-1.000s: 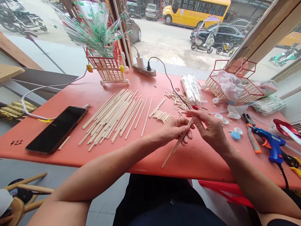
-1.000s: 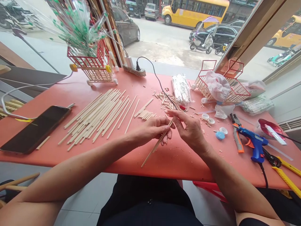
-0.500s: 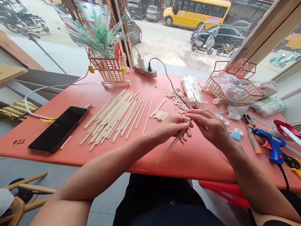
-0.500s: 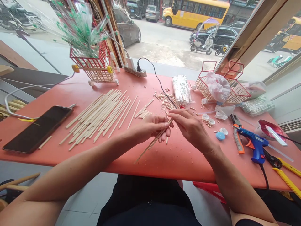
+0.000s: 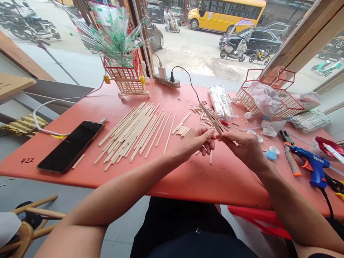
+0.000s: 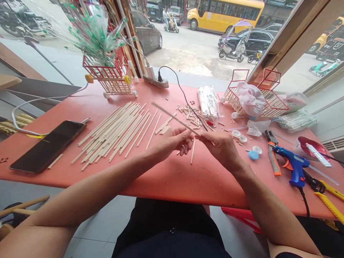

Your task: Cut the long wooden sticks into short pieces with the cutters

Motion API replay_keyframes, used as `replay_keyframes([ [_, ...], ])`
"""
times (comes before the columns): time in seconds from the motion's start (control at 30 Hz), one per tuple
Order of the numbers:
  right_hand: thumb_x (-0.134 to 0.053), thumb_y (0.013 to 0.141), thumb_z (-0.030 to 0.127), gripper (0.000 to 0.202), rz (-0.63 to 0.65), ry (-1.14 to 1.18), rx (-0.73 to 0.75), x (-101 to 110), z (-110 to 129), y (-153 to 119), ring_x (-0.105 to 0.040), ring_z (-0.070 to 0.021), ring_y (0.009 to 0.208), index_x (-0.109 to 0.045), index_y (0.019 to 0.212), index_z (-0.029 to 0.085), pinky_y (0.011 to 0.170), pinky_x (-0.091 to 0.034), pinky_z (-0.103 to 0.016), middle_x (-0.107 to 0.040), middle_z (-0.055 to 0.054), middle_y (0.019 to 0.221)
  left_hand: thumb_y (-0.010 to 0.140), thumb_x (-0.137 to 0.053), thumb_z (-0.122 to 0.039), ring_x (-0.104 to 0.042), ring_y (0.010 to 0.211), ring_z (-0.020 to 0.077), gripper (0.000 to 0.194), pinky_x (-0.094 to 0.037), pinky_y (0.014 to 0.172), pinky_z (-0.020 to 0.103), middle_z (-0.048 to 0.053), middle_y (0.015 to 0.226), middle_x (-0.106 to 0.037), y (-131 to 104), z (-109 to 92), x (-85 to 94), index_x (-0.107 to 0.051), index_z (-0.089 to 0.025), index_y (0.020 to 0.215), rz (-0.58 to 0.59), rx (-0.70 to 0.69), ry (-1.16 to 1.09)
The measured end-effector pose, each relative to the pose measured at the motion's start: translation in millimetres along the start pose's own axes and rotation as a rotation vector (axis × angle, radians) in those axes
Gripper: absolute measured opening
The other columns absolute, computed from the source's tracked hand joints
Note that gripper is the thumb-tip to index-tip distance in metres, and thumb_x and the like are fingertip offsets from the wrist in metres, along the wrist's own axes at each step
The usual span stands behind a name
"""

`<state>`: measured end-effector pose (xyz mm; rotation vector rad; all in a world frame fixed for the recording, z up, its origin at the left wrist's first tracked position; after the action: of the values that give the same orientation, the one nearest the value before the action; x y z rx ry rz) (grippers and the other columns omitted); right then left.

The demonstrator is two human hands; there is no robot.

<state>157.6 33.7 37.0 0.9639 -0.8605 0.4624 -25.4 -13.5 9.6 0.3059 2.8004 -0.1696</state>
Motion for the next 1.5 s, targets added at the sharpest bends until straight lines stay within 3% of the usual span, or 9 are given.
replay_keyframes([
  [0.1,-0.067,0.104,0.036,0.022,0.088,0.230,-0.162,-6.2,3.6,1.3,-0.081,-0.0189,0.072,-0.086,0.101,0.024,0.068,-0.061,-0.027,-0.085,-0.002,0.083,0.086,-0.084,-0.027,-0.064,0.062,0.0104,0.019,-0.047,0.056,0.019,0.000,0.074,-0.070,-8.1,-15.4,-0.7,-0.070,-0.016,0.092,-0.172,-0.303,0.179],
  [0.2,-0.066,0.104,0.041,0.029,0.191,0.354,-0.193,-13.7,11.1,0.1,-0.080,-0.0176,0.072,-0.084,0.091,0.023,0.069,-0.062,-0.026,-0.084,-0.002,0.079,0.088,-0.081,-0.029,-0.065,0.062,0.0122,0.014,-0.050,0.060,0.023,0.000,0.073,-0.069,-13.9,-21.0,-6.2,-0.075,-0.016,0.089,-0.142,-0.372,0.227],
  [0.37,-0.062,0.107,0.041,0.029,0.225,0.387,-0.169,-20.2,16.3,-3.5,-0.080,-0.0169,0.075,-0.083,0.098,0.023,0.070,-0.061,-0.026,-0.085,-0.002,0.084,0.089,-0.080,-0.036,-0.059,0.054,0.0113,0.021,-0.047,0.055,0.024,-0.001,0.063,-0.065,-12.0,-18.7,-2.6,-0.076,-0.016,0.082,-0.137,-0.315,0.187],
  [0.5,-0.065,0.106,0.038,0.022,0.166,0.205,-0.034,-16.6,20.1,-4.6,-0.071,-0.0141,0.063,-0.079,0.099,0.022,0.063,-0.053,-0.024,-0.082,-0.002,0.079,0.081,-0.089,-0.045,-0.059,0.055,0.0094,0.035,-0.048,0.054,0.023,0.004,0.072,-0.072,-5.4,-15.4,8.1,-0.075,-0.013,0.076,-0.150,-0.233,0.039],
  [0.63,-0.068,0.104,0.044,0.023,0.145,0.056,0.081,-12.4,22.0,-6.5,-0.072,-0.0180,0.074,-0.076,0.098,0.022,0.071,-0.051,-0.028,-0.081,-0.006,0.087,0.075,-0.093,-0.040,-0.059,0.055,0.0084,0.034,-0.046,0.052,0.022,0.007,0.076,-0.076,-0.6,-11.6,14.7,-0.076,-0.011,0.078,-0.134,-0.130,-0.075],
  [0.93,-0.065,0.105,0.029,0.021,0.243,0.217,0.001,-22.9,25.6,-11.4,-0.059,-0.0107,0.056,-0.072,0.086,0.021,0.059,-0.040,-0.024,-0.075,0.002,0.070,0.063,-0.102,-0.038,-0.053,0.051,0.0060,0.039,-0.039,0.047,0.020,0.007,0.073,-0.076,2.8,-10.7,15.5,-0.077,-0.010,0.074,-0.109,-0.026,-0.104],
  [1.27,-0.063,0.107,0.045,0.032,0.238,0.077,0.106,-25.1,22.5,-13.8,-0.063,-0.0158,0.068,-0.068,0.087,0.020,0.067,-0.041,-0.028,-0.074,-0.003,0.077,0.062,-0.100,-0.034,-0.053,0.049,0.0060,0.034,-0.037,0.045,0.019,0.008,0.070,-0.076,3.6,-2.8,20.7,-0.081,-0.010,0.077,-0.150,0.072,-0.116],
  [1.37,-0.065,0.106,0.040,0.028,0.267,0.185,0.026,-26.5,24.8,-12.7,-0.063,-0.0146,0.066,-0.072,0.089,0.019,0.067,-0.042,-0.027,-0.075,-0.003,0.077,0.061,-0.100,-0.036,-0.053,0.050,0.0061,0.035,-0.038,0.046,0.020,0.008,0.071,-0.076,2.9,-3.7,21.5,-0.080,-0.010,0.074,-0.156,0.065,-0.098],
  [1.5,-0.066,0.103,0.030,0.020,0.417,0.517,-0.201,-30.3,28.0,-8.2,-0.068,-0.0121,0.068,-0.077,0.090,0.019,0.066,-0.046,-0.023,-0.081,-0.001,0.079,0.057,-0.102,-0.041,-0.056,0.054,0.0090,0.041,-0.039,0.049,0.022,0.009,0.071,-0.076,0.7,-7.1,22.3,-0.081,-0.011,0.075,-0.178,0.053,-0.027],
])
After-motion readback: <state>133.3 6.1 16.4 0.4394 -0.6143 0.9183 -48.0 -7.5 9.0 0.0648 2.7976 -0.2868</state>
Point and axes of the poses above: each hand's wrist, its own y-axis towards the middle knuckle, its own x-axis out of the back of the hand, z = x × y, the point moved 3 cm from there along y, towards the middle knuckle
